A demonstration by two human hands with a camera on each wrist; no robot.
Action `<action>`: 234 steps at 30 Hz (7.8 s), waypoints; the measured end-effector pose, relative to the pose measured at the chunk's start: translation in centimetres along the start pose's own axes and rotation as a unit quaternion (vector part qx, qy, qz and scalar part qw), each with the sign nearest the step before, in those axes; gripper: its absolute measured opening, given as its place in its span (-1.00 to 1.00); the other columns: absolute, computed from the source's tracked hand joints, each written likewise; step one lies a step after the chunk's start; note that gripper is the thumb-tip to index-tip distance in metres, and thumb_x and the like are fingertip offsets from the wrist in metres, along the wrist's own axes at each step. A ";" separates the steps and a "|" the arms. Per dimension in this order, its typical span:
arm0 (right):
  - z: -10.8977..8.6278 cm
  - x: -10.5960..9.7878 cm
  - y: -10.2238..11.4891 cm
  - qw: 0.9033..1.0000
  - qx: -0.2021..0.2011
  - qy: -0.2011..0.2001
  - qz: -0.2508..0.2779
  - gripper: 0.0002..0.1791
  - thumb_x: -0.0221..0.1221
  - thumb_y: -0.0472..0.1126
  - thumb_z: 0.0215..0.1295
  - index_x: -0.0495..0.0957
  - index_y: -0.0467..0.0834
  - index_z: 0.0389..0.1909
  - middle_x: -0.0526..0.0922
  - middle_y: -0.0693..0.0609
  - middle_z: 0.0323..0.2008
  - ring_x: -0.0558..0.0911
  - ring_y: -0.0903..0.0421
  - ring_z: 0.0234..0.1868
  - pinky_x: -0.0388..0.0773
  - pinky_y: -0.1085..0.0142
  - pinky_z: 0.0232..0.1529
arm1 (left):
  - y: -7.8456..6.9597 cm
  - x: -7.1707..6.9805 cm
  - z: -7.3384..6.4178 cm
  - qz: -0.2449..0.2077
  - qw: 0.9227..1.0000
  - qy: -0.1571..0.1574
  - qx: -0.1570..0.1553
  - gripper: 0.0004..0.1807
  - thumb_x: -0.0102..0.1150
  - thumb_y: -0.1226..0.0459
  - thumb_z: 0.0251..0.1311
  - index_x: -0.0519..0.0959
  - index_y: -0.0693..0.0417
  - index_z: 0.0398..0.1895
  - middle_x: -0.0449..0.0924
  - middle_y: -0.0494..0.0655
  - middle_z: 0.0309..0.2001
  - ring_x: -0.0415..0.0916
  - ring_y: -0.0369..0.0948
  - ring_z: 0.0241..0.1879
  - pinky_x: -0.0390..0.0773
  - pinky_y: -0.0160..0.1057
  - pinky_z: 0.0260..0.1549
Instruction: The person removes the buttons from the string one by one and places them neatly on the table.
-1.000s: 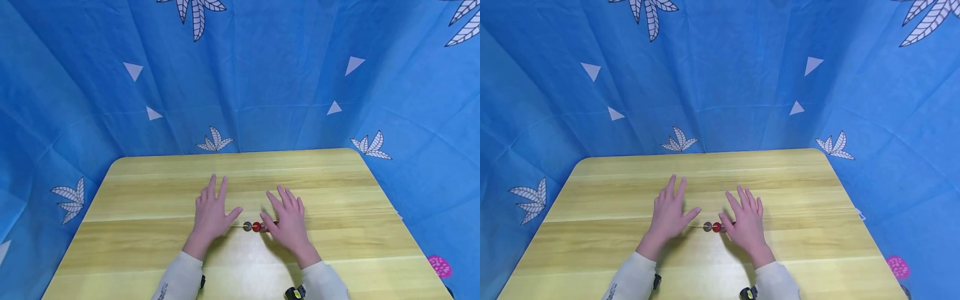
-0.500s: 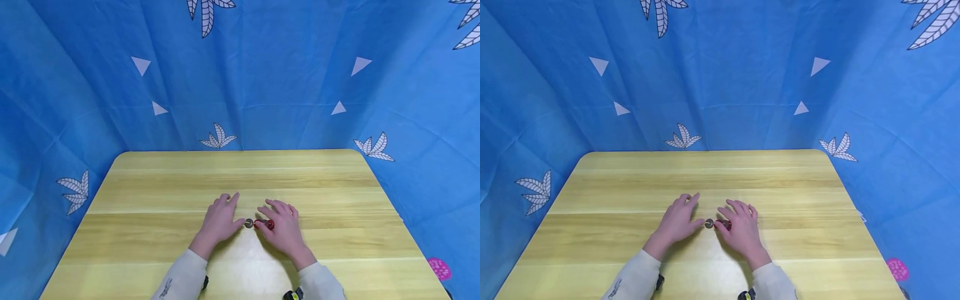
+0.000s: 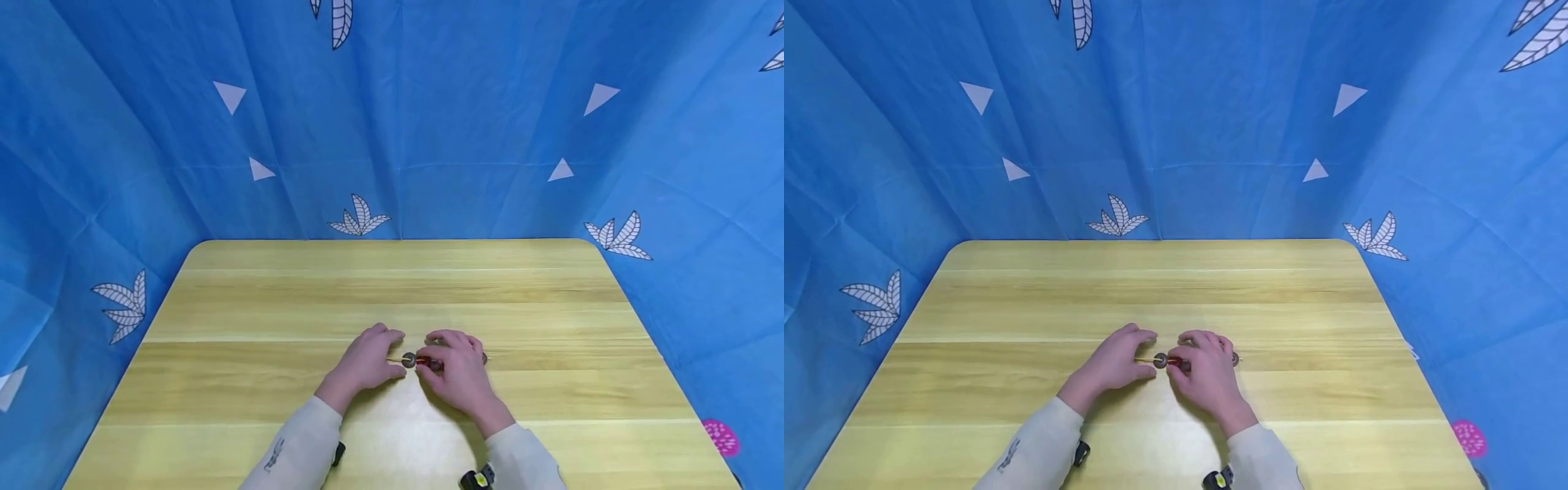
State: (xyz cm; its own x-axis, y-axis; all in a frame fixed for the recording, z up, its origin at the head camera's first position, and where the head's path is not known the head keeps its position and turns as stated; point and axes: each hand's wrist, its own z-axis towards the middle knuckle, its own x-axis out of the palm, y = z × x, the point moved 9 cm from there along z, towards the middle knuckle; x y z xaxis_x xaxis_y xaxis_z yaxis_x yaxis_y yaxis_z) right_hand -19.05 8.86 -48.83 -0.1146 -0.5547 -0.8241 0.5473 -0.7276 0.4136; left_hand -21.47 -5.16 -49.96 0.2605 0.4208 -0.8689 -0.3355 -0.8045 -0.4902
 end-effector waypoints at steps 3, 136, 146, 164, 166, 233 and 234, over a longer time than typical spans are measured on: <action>0.1 0.3 0.0 1.000 0.002 0.006 -0.002 -0.81 0.46 -0.02 0.08 0.77 0.10 -0.26 0.63 0.02 -0.01 0.51 -0.09 0.07 0.21 -0.19 0.08 | -0.2 0.1 0.2 -0.016 1.000 0.006 0.007 -0.36 0.53 0.10 0.00 0.60 0.10 0.18 0.52 -0.08 -0.07 0.49 -0.13 -0.09 0.50 -0.12 -0.02; 2.1 -0.8 0.5 0.999 0.043 -0.006 0.020 -0.90 0.28 -0.30 0.34 0.58 -0.04 -0.34 0.58 0.07 -0.08 0.51 -0.05 0.03 0.31 -0.12 0.08 | -0.2 -2.0 0.6 -0.171 0.978 -0.115 0.041 -0.66 0.50 0.22 0.10 0.70 0.13 -0.06 0.44 -0.04 -0.49 0.25 -0.27 -0.49 0.33 -0.31 -0.53; 2.0 -0.8 0.5 0.999 0.040 -0.015 0.032 -0.88 0.29 -0.28 0.34 0.58 -0.03 -0.36 0.59 0.08 -0.10 0.52 -0.04 0.01 0.35 -0.13 0.05 | 0.2 -1.9 0.5 -0.187 0.975 -0.111 0.035 -0.67 0.49 0.25 0.10 0.69 0.14 -0.07 0.50 0.04 -0.44 0.29 -0.25 -0.48 0.36 -0.29 -0.49; 1.8 -0.7 0.2 0.998 0.042 -0.020 0.036 -0.87 0.29 -0.29 0.34 0.58 -0.02 -0.37 0.57 0.11 -0.10 0.52 -0.02 0.00 0.35 -0.13 0.04 | 1.8 -2.8 0.0 -0.216 0.969 -0.121 0.005 -0.68 0.51 0.28 0.07 0.69 0.15 -0.10 0.39 -0.03 -0.53 0.26 -0.27 -0.52 0.39 -0.28 -0.48; 1.8 -0.7 0.2 0.998 0.046 -0.020 0.036 -0.86 0.29 -0.29 0.34 0.57 -0.01 -0.38 0.57 0.11 -0.10 0.52 -0.02 0.00 0.35 -0.12 0.03 | 1.9 -3.0 0.0 -0.214 0.969 -0.126 0.005 -0.70 0.51 0.28 0.07 0.69 0.14 -0.12 0.34 -0.09 -0.56 0.24 -0.27 -0.53 0.38 -0.28 -0.47; 1.5 -0.6 -0.4 0.998 0.051 -0.022 0.040 -0.88 0.31 -0.27 0.33 0.56 -0.03 -0.36 0.58 0.10 -0.11 0.54 -0.05 -0.01 0.35 -0.14 0.01 | 10.7 -5.0 -3.0 -0.129 0.979 -0.090 -0.131 -0.71 0.54 0.36 -0.03 0.71 0.18 -0.19 0.38 -0.14 -0.59 0.26 -0.22 -0.54 0.40 -0.19 -0.38; 1.5 -0.6 -0.5 0.998 0.052 -0.021 0.041 -0.88 0.31 -0.28 0.33 0.57 -0.03 -0.36 0.58 0.09 -0.11 0.54 -0.06 0.00 0.35 -0.14 0.01 | 10.8 -5.0 -2.9 -0.131 0.979 -0.088 -0.132 -0.70 0.54 0.36 -0.03 0.71 0.18 -0.19 0.37 -0.13 -0.60 0.26 -0.22 -0.55 0.40 -0.18 -0.38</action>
State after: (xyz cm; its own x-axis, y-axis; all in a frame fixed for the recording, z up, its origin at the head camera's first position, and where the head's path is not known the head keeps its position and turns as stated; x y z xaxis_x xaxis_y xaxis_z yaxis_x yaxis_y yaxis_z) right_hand -20.48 8.90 -47.98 -0.1088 -0.6283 -0.7703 0.4681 -0.7160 0.5179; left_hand -23.73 -17.18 -50.74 0.1380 0.6737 -0.7260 -0.0275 -0.7301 -0.6827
